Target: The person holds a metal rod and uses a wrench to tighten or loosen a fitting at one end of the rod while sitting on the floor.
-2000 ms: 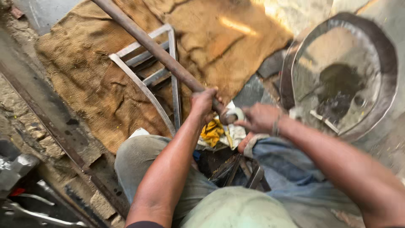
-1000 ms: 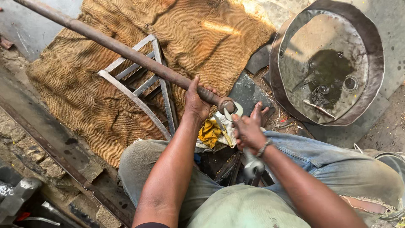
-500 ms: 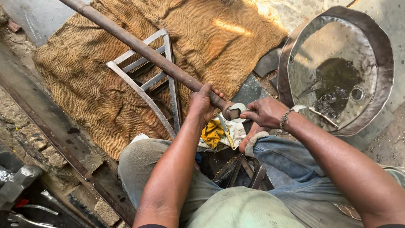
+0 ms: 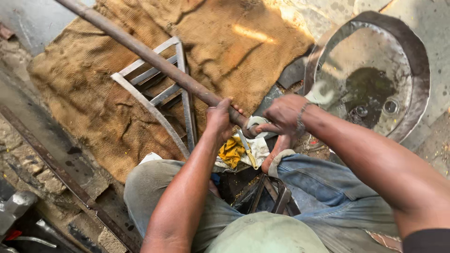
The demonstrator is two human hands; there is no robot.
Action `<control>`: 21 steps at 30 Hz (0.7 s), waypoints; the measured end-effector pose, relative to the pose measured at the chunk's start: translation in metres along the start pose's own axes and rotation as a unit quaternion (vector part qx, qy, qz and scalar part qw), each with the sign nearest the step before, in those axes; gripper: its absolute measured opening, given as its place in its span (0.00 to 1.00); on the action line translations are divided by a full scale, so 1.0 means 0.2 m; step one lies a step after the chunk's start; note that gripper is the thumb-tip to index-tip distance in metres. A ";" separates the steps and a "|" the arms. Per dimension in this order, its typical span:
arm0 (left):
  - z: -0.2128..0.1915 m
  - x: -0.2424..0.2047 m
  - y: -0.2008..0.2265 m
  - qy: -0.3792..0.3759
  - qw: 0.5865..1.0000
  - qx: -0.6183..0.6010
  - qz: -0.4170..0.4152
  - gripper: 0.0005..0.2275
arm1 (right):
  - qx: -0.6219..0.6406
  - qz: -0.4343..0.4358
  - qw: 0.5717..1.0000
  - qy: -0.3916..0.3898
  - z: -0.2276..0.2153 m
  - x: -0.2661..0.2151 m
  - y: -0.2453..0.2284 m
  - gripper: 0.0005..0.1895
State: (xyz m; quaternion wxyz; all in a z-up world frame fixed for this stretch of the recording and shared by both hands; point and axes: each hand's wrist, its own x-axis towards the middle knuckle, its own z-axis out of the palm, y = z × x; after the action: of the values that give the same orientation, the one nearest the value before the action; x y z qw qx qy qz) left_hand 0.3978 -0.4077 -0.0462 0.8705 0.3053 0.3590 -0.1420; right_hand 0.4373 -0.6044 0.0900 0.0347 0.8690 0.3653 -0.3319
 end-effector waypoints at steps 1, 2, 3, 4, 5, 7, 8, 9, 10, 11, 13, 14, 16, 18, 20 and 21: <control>-0.01 0.01 0.00 -0.012 1.000 -0.006 0.012 0.09 | -0.003 -0.021 1.000 0.021 0.00 0.01 0.00 0.31; 0.00 0.02 0.00 -0.030 0.999 -0.009 0.022 0.09 | -0.007 -0.037 0.998 0.046 -0.01 0.01 0.00 0.32; -0.01 0.02 0.01 -0.030 0.999 -0.002 0.015 0.09 | -0.007 -0.029 0.997 0.066 -0.01 0.00 0.00 0.31; -0.01 0.02 0.01 -0.029 1.000 -0.001 0.010 0.10 | -0.012 -0.025 0.996 0.084 -0.01 -0.01 0.01 0.31; 0.00 0.02 0.01 -0.028 1.000 0.001 0.005 0.10 | -0.018 -0.021 0.994 0.102 -0.01 -0.03 0.02 0.31; -0.01 0.03 0.03 -0.014 1.000 0.002 -0.009 0.11 | 0.045 -0.003 0.985 0.165 0.03 -0.08 0.02 0.29; -0.02 0.02 0.03 -0.003 1.000 0.000 -0.016 0.11 | 0.077 0.001 0.978 0.192 0.06 -0.11 0.02 0.29; -0.03 0.02 0.03 -0.013 1.000 -0.002 -0.011 0.12 | 0.132 0.045 0.973 0.181 0.08 -0.13 0.03 0.26; -0.03 0.02 0.03 -0.025 1.000 -0.003 -0.008 0.12 | 0.187 0.092 0.963 0.168 0.12 -0.16 0.04 0.24; -0.03 0.01 0.03 -0.036 0.999 -0.003 -0.006 0.13 | 0.241 0.138 0.948 0.154 0.16 -0.19 0.05 0.22; -0.01 0.02 0.05 -0.029 1.000 -0.001 -0.012 0.14 | 0.537 0.184 0.807 0.164 0.27 -0.22 -0.01 0.19; 0.01 0.02 0.05 -0.027 1.000 -0.001 -0.015 0.14 | 0.663 0.199 0.703 0.163 0.33 -0.22 -0.06 0.17; 0.04 0.02 0.05 -0.021 1.000 -0.004 -0.021 0.15 | 0.776 0.150 0.574 0.214 0.48 -0.20 -0.24 0.17; 0.05 0.03 0.05 -0.020 1.000 -0.006 -0.017 0.15 | 0.893 0.123 0.361 0.240 0.61 -0.12 -0.43 0.13; 0.07 0.05 0.04 -0.030 1.000 -0.010 -0.005 0.17 | 0.915 0.074 0.317 0.238 0.69 -0.04 -0.56 0.17; 0.07 0.05 0.04 -0.034 0.999 -0.006 -0.007 0.17 | 0.924 0.067 0.289 0.242 0.71 0.00 -0.61 0.17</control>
State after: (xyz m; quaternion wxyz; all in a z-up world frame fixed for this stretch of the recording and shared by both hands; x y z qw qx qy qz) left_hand 0.4161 -0.4115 -0.0429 0.8829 0.2929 0.3323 -0.1561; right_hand 0.2792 -0.5590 0.0018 -0.8589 0.3881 -0.2506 -0.2210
